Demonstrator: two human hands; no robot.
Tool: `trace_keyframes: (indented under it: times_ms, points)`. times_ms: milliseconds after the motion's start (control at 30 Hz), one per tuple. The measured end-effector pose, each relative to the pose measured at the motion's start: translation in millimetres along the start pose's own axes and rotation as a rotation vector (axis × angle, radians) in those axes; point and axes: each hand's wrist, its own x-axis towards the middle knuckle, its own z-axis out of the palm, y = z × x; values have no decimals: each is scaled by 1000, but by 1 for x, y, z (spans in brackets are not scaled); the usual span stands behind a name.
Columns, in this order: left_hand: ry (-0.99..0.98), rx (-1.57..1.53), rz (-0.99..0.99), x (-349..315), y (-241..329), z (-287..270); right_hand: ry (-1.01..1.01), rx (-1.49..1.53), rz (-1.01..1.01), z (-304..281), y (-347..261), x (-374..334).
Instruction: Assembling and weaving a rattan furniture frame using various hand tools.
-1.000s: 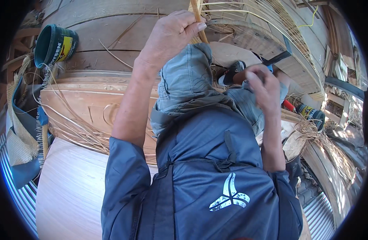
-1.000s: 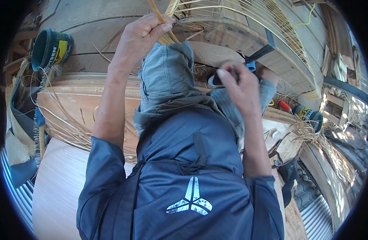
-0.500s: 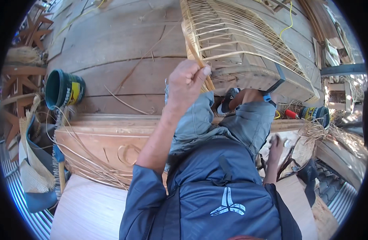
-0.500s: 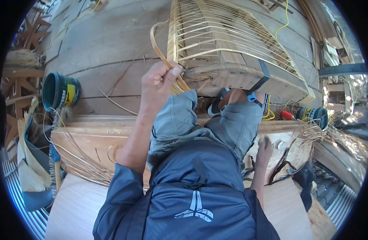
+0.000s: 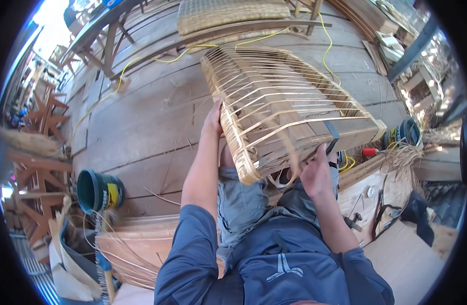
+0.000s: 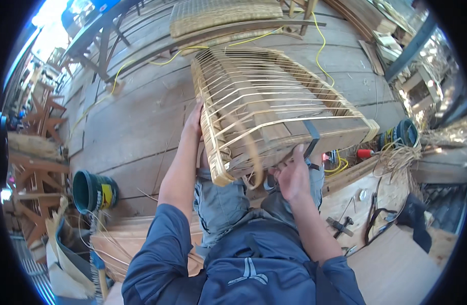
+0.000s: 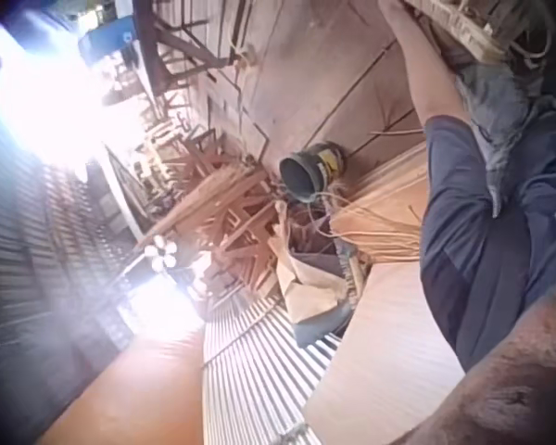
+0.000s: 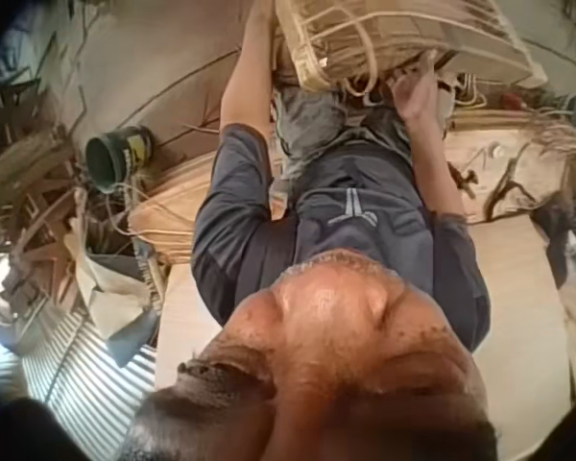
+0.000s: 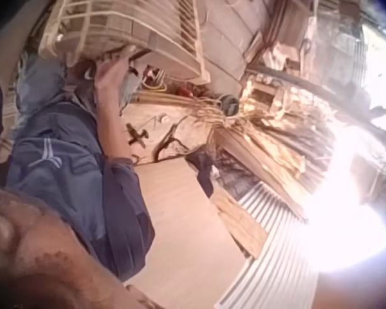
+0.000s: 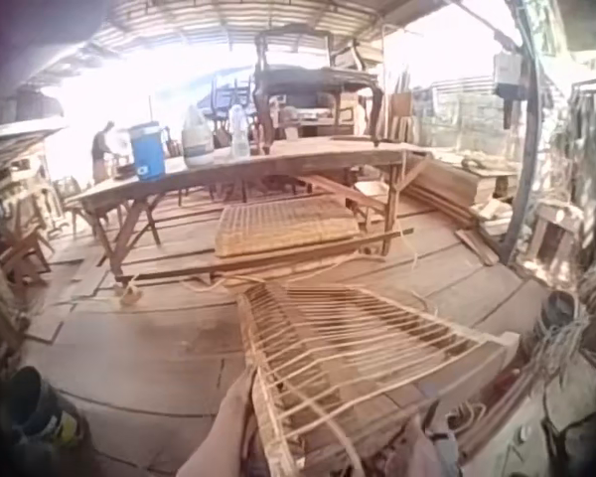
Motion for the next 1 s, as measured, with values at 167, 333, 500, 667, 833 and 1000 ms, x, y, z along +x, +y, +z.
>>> trace_keyframes:
  times_ms: [167,333,500,667,833,1000]
  points:
    - [-36,-74,9,-42,4,4,52,-86,-9,2,1,-10]
    - [101,28,132,-120,7,3,-65,-130,23,-17,-2,-32]
    - [71,23,367,-188,-19,-7,-249,-13,231,-51,-16,-4]
    - [349,-150,344,-180,-81,2,-223,-79,186,-85,-22,89]
    - [305,-158,326,-168,-123,-9,-38,-218,344,-117,-10,169]
    - [240,-195,248,-169,-135,-40,47,-589,318,-143,-40,154]
